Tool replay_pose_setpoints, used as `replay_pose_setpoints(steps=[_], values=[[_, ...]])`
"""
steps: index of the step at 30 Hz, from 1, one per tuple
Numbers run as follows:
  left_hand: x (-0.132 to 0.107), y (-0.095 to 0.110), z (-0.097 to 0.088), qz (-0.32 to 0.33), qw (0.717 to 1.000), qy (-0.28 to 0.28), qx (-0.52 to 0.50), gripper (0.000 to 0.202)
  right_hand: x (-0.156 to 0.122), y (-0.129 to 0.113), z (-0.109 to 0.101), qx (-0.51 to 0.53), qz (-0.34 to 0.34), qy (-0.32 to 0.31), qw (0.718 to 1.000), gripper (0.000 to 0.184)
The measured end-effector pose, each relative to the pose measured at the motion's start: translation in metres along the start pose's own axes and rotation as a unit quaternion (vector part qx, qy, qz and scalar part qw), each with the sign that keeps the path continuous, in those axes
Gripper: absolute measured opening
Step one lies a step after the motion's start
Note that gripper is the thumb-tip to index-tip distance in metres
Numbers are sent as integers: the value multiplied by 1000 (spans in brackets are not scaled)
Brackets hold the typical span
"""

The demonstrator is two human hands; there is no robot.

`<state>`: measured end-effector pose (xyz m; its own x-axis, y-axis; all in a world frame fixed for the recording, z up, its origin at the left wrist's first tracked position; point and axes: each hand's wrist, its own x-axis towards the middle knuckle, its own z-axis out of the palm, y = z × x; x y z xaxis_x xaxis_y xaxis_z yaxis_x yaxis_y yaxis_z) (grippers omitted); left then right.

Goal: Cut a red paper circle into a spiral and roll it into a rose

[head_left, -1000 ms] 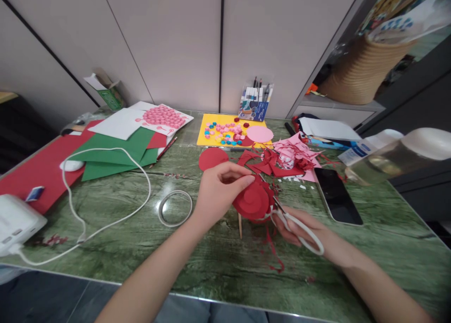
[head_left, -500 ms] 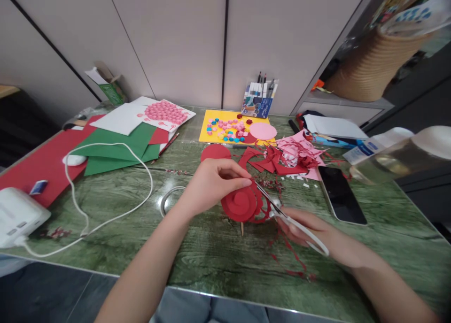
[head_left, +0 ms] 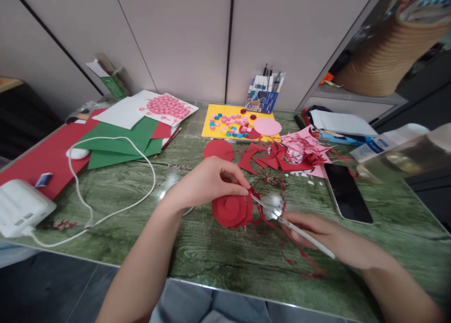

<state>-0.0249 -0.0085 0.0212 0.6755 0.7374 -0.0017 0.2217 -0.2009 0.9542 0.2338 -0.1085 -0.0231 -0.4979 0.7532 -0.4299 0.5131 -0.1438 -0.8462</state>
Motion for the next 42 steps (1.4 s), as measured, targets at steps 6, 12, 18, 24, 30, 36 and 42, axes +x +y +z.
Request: replay_pose_setpoints(steps=[6, 12, 18, 24, 30, 36, 42], values=[[3, 1, 1, -5, 999, 38, 3, 16, 0, 3, 1, 16, -5, 35, 999, 24], [6, 0, 5, -24, 993, 113, 8, 23, 0, -3, 1, 8, 6, 93, 996, 27], [7, -2, 7, -52, 994, 95, -19, 20, 0, -9, 4, 49, 14, 101, 994, 27], [8, 0, 9, -58, 995, 76, -23, 19, -1, -5, 6, 64, 15, 107, 992, 33], [9, -1, 10, -60, 995, 85, 7, 28, -1, -6, 6, 64, 21, 98, 993, 32], [11, 0, 13, -58, 995, 78, 24, 29, -1, -9, 7, 53, 13, 86, 995, 30], [12, -2, 17, -63, 995, 71, 29, 30, -1, -4, 8, 43, 3, 96, 994, 33]])
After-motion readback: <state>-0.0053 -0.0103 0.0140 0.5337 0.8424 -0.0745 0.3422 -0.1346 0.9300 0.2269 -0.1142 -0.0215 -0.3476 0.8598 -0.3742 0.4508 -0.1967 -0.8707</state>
